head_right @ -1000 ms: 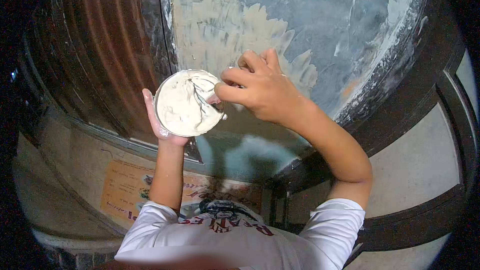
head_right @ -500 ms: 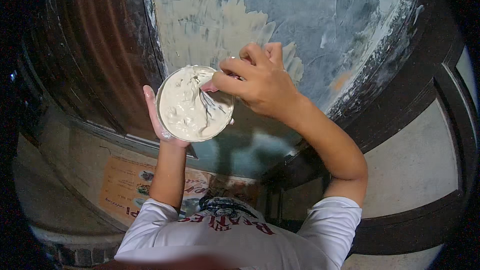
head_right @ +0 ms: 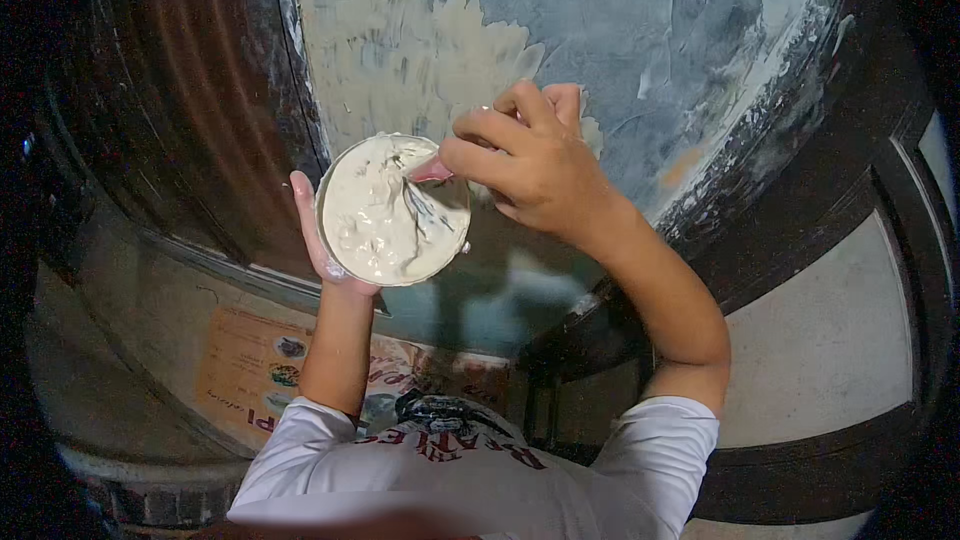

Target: The person applies wall putty to a plaster wall surface using a putty knife to scoop putty from a bowl and spread it onto the wall.

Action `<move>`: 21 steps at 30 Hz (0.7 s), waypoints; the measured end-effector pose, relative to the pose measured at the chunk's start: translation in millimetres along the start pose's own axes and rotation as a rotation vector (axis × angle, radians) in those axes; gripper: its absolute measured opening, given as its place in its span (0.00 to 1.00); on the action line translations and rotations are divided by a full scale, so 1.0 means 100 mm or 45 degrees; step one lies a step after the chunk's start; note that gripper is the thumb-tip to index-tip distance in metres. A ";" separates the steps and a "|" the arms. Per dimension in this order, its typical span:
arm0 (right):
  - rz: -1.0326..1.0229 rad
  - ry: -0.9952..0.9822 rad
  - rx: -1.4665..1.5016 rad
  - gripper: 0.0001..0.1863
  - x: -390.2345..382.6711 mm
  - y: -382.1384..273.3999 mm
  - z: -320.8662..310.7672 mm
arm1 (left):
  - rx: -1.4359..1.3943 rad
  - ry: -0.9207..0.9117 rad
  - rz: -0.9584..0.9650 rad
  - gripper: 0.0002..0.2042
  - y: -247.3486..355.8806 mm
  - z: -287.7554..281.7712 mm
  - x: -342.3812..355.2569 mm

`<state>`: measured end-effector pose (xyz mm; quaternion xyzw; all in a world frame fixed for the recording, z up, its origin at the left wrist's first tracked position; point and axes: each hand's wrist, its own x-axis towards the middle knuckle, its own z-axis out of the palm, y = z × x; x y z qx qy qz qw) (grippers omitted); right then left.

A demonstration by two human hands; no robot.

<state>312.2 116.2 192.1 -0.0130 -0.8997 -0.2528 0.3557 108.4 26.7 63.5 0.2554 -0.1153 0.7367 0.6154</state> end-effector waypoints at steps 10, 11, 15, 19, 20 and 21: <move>0.010 0.065 -0.013 0.15 0.05 -0.03 0.21 | 0.042 0.092 0.035 0.47 0.02 -0.01 0.03; 0.009 0.066 -0.013 0.15 0.05 -0.03 0.21 | 0.035 0.073 0.025 0.47 0.04 -0.01 0.03; 0.046 0.045 -0.030 0.15 0.09 -0.01 0.22 | 0.023 0.058 0.014 0.46 0.07 -0.06 0.03; 0.070 0.078 -0.016 0.17 0.14 0.02 0.25 | -0.001 0.044 0.007 0.47 0.08 -0.06 0.05; 0.085 0.081 -0.025 0.18 0.14 0.04 0.26 | -0.004 0.042 0.004 0.47 0.07 -0.07 0.06; 0.100 0.083 -0.035 0.18 0.14 0.06 0.26 | 0.016 0.077 -0.001 0.47 0.07 -0.07 0.08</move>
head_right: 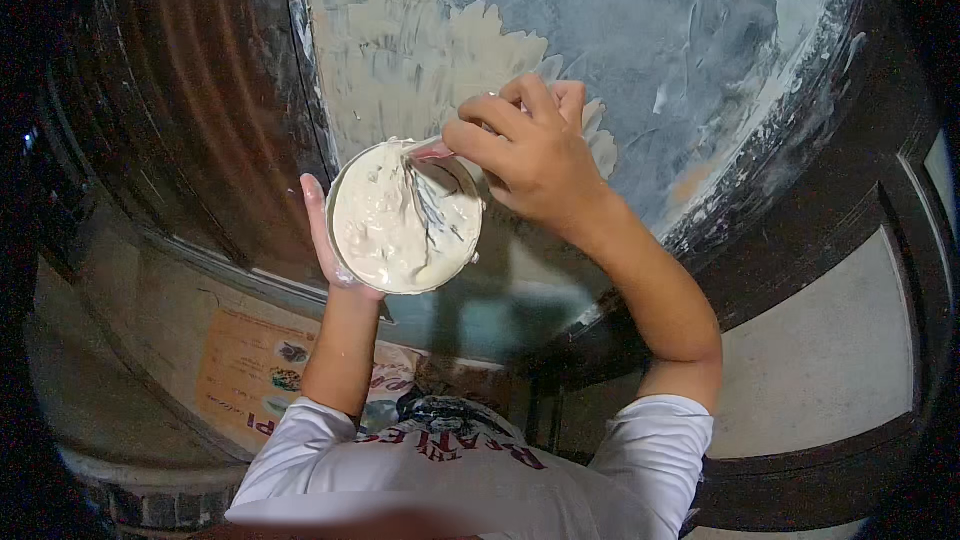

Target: The person applies wall putty to a plaster wall surface using a putty knife to scoop putty from a bowl and spread it onto the wall.

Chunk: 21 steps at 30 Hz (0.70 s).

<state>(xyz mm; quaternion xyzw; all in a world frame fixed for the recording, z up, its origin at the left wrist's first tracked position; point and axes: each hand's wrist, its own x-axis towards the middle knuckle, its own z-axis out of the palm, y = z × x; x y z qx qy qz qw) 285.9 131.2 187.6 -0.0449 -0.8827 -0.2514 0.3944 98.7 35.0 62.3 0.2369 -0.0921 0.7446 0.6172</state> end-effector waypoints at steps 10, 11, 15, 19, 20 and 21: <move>0.238 0.441 -0.082 0.11 0.44 0.44 -0.08 | -0.034 0.014 -0.033 0.48 0.12 -0.15 0.04; 0.338 0.474 -0.043 0.11 0.55 0.55 -0.10 | -0.032 0.001 -0.030 0.48 0.13 -0.16 0.04; 0.551 0.518 0.098 0.14 1.05 0.73 -0.22 | -0.011 -0.036 0.000 0.49 0.20 -0.22 0.04; 0.572 0.381 -0.065 0.17 1.13 0.98 -0.13 | -0.013 -0.044 0.009 0.48 0.25 -0.22 0.03; 0.568 0.384 -0.061 0.17 1.11 1.02 -0.07 | -0.010 -0.045 0.015 0.48 0.28 -0.22 0.02; 0.547 0.397 -0.145 0.18 1.10 1.05 -0.02 | -0.022 -0.048 0.022 0.48 0.30 -0.23 0.02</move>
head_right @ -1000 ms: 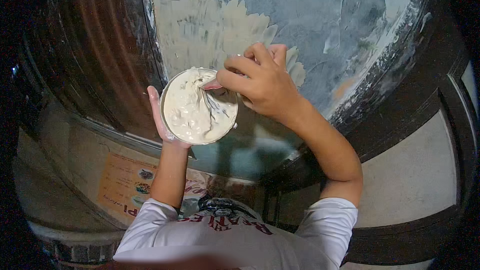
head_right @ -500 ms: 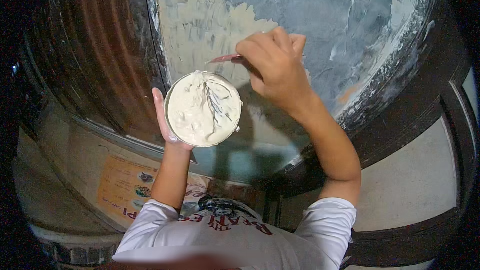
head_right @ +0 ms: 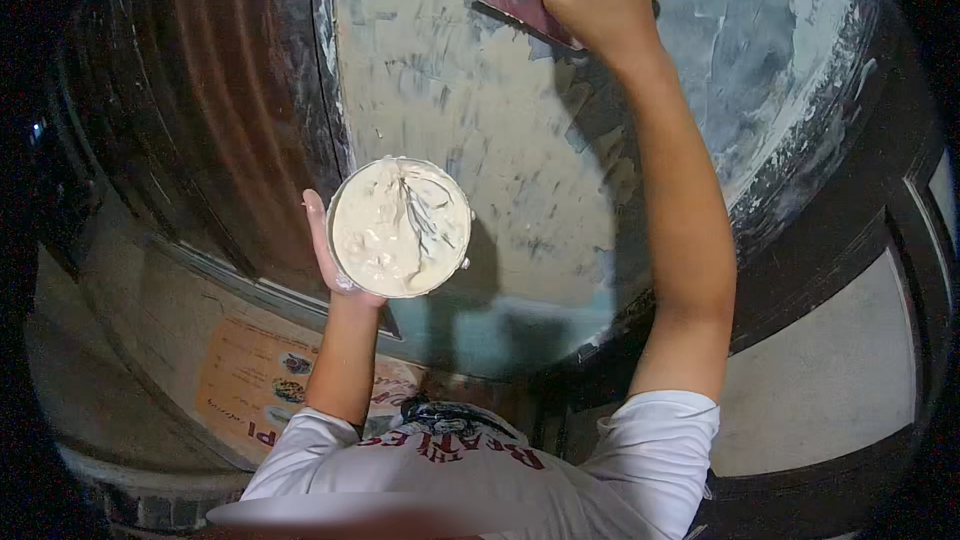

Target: The person applies wall putty to a plaster wall surface using a putty knife to scoop putty from a bowl and spread it onto the wall.

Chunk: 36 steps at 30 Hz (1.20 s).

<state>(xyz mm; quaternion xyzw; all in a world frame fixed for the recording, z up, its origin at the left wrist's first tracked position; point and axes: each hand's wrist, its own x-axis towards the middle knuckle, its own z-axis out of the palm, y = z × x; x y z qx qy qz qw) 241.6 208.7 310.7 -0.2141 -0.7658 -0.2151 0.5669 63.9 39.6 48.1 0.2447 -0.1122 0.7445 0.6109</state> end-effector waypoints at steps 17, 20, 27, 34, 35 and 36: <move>0.011 0.055 -0.122 0.19 -0.04 -0.10 0.19 | 0.019 0.032 0.050 0.48 0.16 -0.12 -0.06; -0.014 0.097 -0.171 0.18 0.00 -0.01 0.26 | 0.050 0.067 0.047 0.48 0.15 -0.12 -0.07; 0.091 0.197 -0.101 0.18 0.10 0.05 0.16 | 0.072 0.127 0.106 0.47 0.22 -0.13 -0.14; -0.087 0.054 -0.289 0.21 -0.01 0.20 0.29 | 0.052 0.132 0.098 0.47 0.23 -0.08 -0.16; -0.015 0.077 -0.299 0.21 0.07 0.25 0.26 | 0.042 0.138 0.093 0.48 0.23 -0.07 -0.16; 0.057 0.101 -0.308 0.21 0.12 0.29 0.22 | 0.042 0.146 0.085 0.48 0.23 -0.08 -0.17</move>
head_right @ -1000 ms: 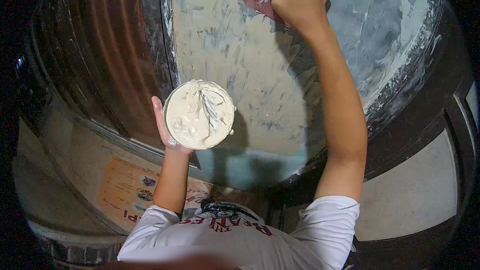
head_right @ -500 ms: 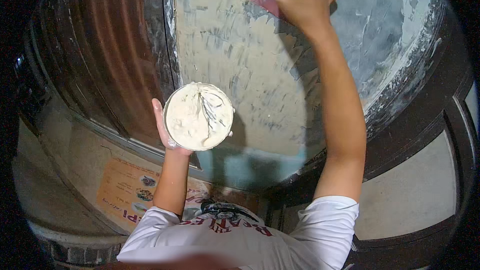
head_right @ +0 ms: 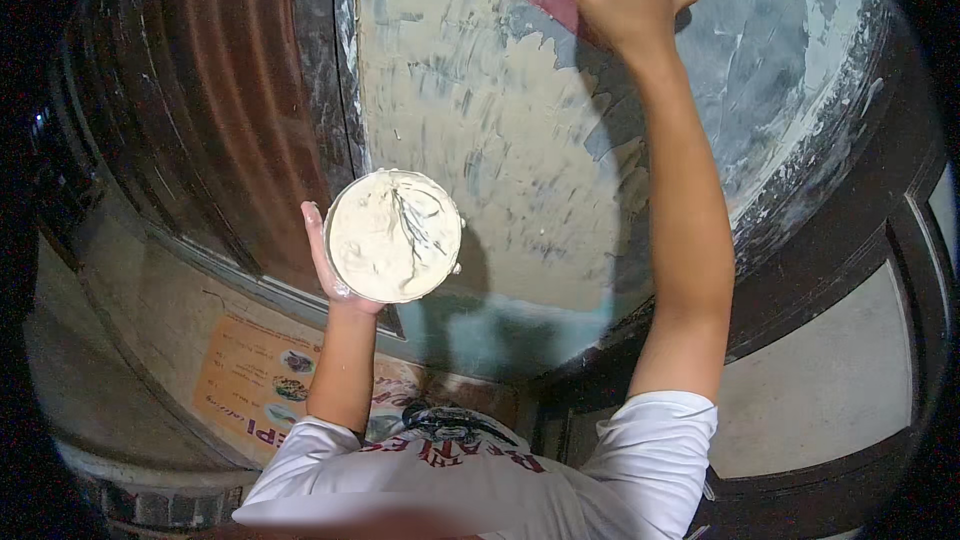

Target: The person applies wall putty to a plaster wall surface using a putty knife to scoop putty from a bowl and spread it onto the wall.

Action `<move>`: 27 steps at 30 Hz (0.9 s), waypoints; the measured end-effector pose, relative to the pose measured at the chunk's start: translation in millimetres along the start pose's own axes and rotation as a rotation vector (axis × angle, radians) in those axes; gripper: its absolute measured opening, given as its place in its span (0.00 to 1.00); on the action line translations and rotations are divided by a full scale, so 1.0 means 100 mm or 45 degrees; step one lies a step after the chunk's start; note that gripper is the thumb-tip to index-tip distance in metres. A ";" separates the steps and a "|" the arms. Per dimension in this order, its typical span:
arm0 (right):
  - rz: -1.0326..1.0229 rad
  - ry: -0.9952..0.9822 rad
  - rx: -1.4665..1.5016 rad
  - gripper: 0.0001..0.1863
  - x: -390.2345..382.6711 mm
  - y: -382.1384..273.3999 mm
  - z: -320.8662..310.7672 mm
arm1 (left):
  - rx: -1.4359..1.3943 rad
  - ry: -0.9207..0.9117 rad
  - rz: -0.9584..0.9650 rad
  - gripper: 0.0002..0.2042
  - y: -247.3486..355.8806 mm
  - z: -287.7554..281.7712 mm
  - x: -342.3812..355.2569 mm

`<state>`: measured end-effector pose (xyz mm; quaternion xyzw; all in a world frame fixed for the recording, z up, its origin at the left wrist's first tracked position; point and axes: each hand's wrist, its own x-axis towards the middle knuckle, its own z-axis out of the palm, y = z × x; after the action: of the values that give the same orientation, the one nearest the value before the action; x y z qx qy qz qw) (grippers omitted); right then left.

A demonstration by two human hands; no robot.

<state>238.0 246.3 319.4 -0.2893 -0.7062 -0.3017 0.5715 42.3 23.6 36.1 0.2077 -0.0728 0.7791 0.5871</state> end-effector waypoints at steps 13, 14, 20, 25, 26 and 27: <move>0.015 0.099 0.124 0.19 0.03 -0.28 -0.12 | 0.019 -0.010 0.011 0.48 0.02 -0.03 -0.04; 0.089 0.073 0.088 0.18 0.06 -0.18 -0.08 | 0.026 -0.024 0.020 0.48 0.03 -0.04 -0.05; -0.115 -0.132 0.079 0.22 -0.24 -0.16 -0.02 | 0.092 0.006 0.016 0.48 0.05 -0.03 -0.05; -0.038 0.002 -0.011 0.20 -0.05 -0.04 -0.03 | 0.066 0.020 0.001 0.48 0.01 -0.02 -0.03; 0.052 -0.018 0.091 0.21 0.01 -0.01 -0.10 | 0.081 0.015 0.000 0.48 0.00 -0.02 -0.03; 0.142 -0.038 0.192 0.21 0.05 0.03 -0.16 | 0.096 0.010 -0.001 0.48 -0.01 -0.02 -0.03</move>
<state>250.0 236.4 327.1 -0.2888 -0.7180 -0.2110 0.5971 43.0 22.0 33.2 0.2266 -0.0411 0.7817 0.5796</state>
